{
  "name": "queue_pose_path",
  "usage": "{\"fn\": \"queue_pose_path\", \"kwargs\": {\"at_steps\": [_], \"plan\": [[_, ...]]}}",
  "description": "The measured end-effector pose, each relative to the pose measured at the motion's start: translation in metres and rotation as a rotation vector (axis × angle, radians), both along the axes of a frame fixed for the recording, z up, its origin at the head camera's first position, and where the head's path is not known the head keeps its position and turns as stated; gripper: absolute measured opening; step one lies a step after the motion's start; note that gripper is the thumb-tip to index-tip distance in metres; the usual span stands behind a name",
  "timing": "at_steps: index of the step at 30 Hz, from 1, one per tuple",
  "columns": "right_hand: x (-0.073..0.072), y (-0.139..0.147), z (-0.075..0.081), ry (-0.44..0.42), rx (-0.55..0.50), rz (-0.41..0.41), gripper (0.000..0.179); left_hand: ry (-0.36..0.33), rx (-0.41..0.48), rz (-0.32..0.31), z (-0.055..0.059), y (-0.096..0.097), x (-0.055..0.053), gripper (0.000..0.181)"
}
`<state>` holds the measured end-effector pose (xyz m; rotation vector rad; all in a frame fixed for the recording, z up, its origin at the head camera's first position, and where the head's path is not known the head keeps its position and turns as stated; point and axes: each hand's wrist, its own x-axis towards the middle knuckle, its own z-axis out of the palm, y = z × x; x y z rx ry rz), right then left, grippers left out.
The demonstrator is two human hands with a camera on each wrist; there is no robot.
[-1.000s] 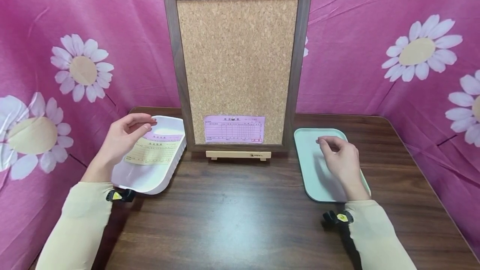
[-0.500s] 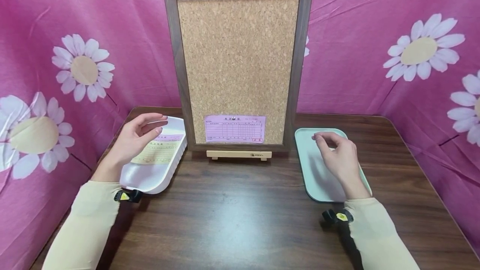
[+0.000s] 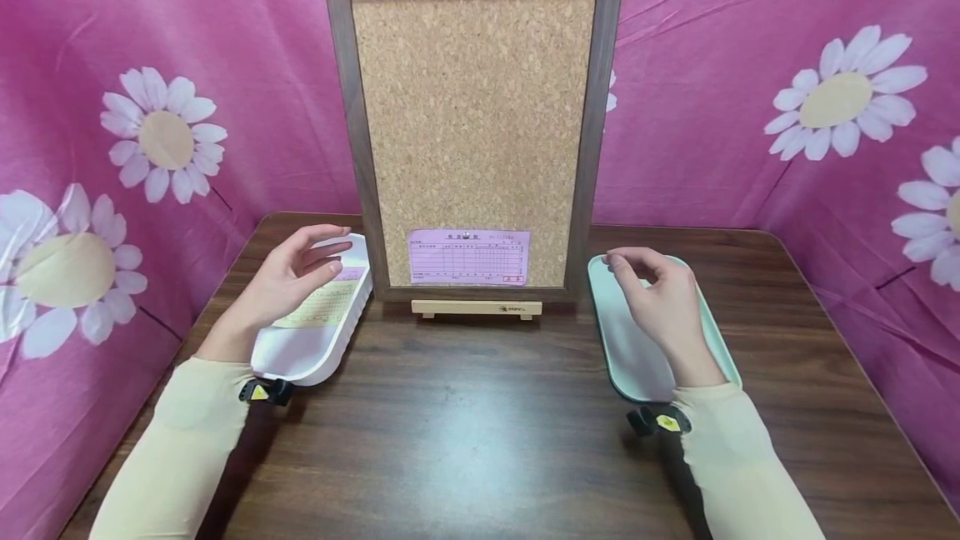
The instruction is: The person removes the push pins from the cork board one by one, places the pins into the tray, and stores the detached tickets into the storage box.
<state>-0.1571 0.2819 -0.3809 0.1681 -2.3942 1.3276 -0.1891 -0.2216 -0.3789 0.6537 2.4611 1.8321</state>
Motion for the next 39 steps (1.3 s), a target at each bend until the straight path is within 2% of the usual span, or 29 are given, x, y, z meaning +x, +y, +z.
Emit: {"fn": "queue_pose_path", "kwargs": {"at_steps": [8, 15, 23, 32, 39], "plan": [[-0.003, -0.019, 0.008, 0.016, -0.077, 0.069, 0.018, -0.059, -0.019, -0.038, 0.002, 0.008, 0.0, 0.056], [-0.008, -0.034, 0.015, 0.02, -0.07, 0.088, 0.017, -0.043, -0.017, -0.058, 0.006, 0.017, -0.001, 0.055], [-0.013, -0.046, 0.021, 0.031, -0.091, 0.119, 0.016, -0.062, -0.021, -0.074, 0.008, 0.025, -0.002, 0.054], [-0.017, -0.058, 0.023, 0.017, -0.072, 0.134, 0.015, -0.071, -0.026, -0.027, 0.009, 0.036, -0.002, 0.048], [-0.017, -0.064, 0.024, 0.021, -0.03, 0.115, 0.014, -0.043, -0.027, 0.004, 0.005, 0.048, -0.005, 0.044]]}}
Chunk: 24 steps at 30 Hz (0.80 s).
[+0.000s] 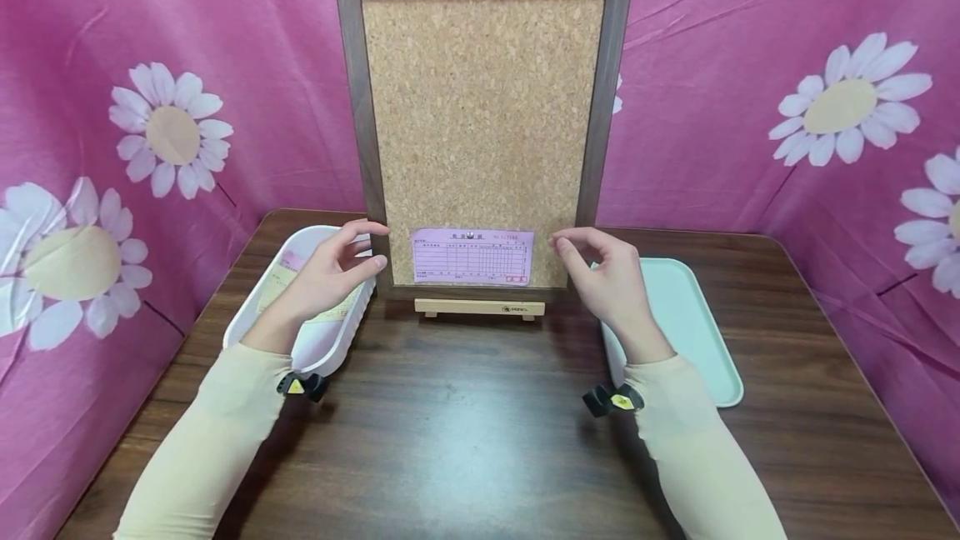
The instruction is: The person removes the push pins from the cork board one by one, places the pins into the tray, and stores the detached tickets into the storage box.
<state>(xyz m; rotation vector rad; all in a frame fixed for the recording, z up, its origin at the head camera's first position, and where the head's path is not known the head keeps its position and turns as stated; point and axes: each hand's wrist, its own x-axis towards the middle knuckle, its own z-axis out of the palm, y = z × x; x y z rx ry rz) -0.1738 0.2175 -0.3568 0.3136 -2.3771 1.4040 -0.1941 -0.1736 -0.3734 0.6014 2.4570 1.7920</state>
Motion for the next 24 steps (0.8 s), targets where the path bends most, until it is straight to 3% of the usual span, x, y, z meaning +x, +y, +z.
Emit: {"fn": "queue_pose_path", "kwargs": {"at_steps": [13, 24], "plan": [[-0.002, -0.014, -0.002, 0.016, 0.033, 0.022, 0.015, 0.025, -0.053, 0.082, -0.002, 0.02, -0.001, 0.039], [-0.007, -0.033, -0.006, 0.053, 0.068, 0.031, 0.014, 0.102, -0.041, 0.121, -0.007, 0.03, -0.003, 0.037]]}}
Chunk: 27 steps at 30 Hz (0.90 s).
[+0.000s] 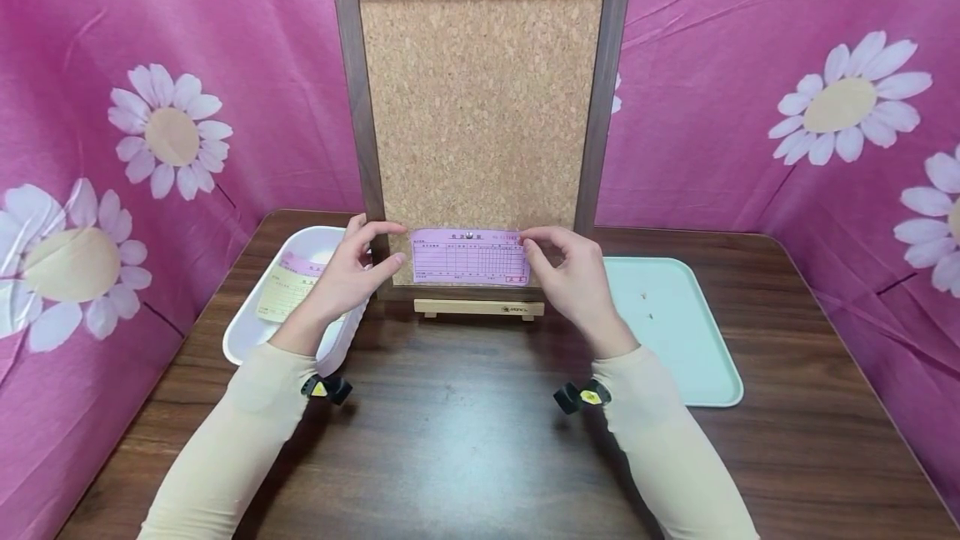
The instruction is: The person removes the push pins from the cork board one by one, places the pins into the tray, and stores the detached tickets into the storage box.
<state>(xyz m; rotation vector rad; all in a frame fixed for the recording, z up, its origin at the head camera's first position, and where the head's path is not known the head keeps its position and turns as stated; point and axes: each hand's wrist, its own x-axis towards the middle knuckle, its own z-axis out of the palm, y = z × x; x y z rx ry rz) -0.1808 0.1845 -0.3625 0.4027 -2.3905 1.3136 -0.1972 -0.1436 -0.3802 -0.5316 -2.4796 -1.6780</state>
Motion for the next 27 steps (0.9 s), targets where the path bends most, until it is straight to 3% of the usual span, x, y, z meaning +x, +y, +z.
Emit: {"fn": "queue_pose_path", "kwargs": {"at_steps": [27], "plan": [[-0.007, -0.038, -0.013, 0.162, 0.072, 0.007, 0.013, 0.004, 0.065, 0.138, -0.005, 0.022, 0.0, 0.023]]}}
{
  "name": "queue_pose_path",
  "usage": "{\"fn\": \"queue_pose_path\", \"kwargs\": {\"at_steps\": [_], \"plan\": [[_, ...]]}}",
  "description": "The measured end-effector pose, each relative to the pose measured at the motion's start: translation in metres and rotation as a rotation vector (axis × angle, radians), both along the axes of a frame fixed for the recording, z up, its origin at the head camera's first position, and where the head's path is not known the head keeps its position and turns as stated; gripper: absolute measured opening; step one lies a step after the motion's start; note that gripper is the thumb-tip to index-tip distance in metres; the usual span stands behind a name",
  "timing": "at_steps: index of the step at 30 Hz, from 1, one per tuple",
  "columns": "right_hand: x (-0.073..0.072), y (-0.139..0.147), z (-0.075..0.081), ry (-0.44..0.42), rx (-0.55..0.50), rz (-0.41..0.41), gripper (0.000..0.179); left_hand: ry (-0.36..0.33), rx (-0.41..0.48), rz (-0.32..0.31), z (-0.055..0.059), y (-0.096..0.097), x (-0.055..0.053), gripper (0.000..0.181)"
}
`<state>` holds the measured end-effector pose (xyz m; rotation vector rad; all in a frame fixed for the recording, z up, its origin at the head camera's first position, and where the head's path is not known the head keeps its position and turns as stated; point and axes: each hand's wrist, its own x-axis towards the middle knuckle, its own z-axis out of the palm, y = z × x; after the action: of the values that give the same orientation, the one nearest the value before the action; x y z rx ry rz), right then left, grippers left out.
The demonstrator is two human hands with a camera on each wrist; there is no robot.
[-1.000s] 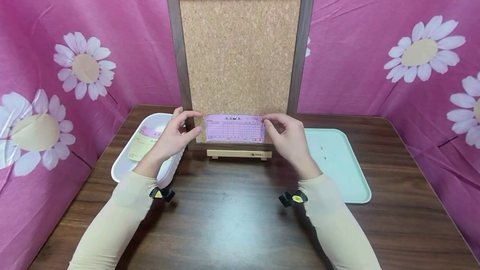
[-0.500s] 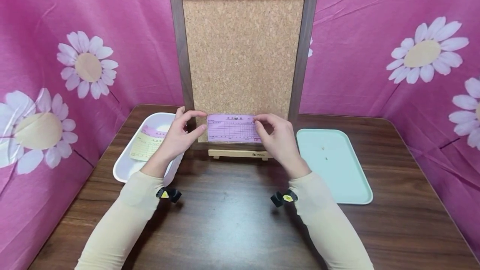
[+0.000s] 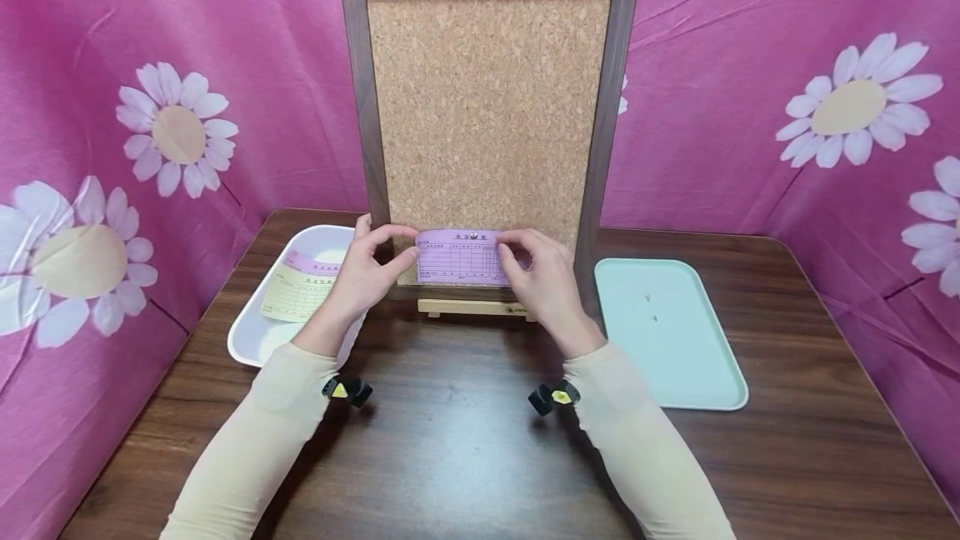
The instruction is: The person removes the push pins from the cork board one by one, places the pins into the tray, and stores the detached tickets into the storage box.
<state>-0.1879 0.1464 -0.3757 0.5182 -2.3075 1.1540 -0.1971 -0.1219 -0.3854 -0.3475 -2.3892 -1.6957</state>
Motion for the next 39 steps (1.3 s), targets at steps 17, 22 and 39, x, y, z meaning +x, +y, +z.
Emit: {"fn": "queue_pose_path", "kwargs": {"at_steps": [17, 22, 39], "plan": [[-0.004, -0.021, -0.003, 0.015, 0.03, -0.057, 0.011, -0.027, 0.017, 0.059, 0.0, 0.008, -0.001, 0.019], [-0.003, -0.027, -0.003, 0.017, 0.028, -0.061, 0.012, -0.036, 0.002, 0.067, -0.001, 0.009, -0.001, 0.018], [-0.008, -0.047, -0.01, 0.093, -0.002, -0.096, 0.009, -0.082, -0.014, 0.065, -0.003, 0.009, 0.0, 0.019]]}}
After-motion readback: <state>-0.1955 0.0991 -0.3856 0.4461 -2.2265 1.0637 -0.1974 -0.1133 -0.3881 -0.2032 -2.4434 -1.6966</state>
